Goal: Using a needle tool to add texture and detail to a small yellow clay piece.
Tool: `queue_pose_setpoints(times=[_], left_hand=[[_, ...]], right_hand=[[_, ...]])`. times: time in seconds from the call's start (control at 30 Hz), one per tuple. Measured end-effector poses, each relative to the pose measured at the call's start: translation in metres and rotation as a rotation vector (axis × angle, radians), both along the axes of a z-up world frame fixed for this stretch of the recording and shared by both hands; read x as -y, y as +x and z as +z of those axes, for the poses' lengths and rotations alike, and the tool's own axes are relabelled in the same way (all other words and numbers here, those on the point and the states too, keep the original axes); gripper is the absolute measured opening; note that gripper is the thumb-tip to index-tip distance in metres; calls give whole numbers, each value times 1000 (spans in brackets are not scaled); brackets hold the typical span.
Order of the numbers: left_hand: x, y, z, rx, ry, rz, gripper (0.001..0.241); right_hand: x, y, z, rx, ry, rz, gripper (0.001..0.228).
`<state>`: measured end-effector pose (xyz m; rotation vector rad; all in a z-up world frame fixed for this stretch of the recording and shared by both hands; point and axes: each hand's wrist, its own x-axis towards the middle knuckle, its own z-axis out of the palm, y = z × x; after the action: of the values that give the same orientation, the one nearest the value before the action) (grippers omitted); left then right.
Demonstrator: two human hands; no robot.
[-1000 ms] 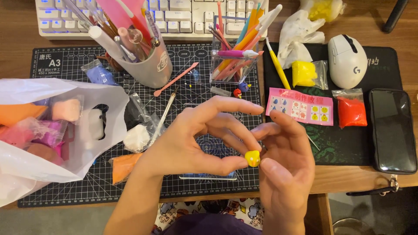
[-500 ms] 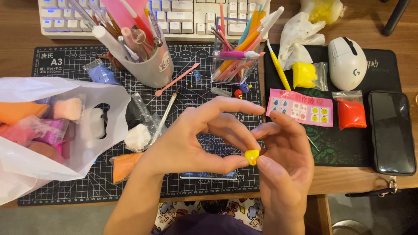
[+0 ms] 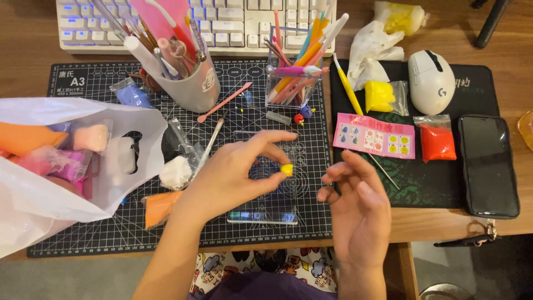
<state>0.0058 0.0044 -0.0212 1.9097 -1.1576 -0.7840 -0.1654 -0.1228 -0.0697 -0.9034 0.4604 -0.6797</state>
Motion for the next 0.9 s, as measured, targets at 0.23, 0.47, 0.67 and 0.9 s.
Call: queue_pose_setpoints(times=[0.23,0.47,0.67,0.9], left_hand=[[-1,-14,-44,174,-5,17,50],[-10,-23,-52,284,-109,62,50],[-21,-53,-22,121,-308,244,32],[-25,-90,-11,-358,-550,454,10]], right_hand=[[-10,-9,-11,-92,98,-2,41],[-20,-15,-2,-114,174,54,44],[-27,-21,5,-70,224,80,42],[-45,-21,19,2,206,88,29]])
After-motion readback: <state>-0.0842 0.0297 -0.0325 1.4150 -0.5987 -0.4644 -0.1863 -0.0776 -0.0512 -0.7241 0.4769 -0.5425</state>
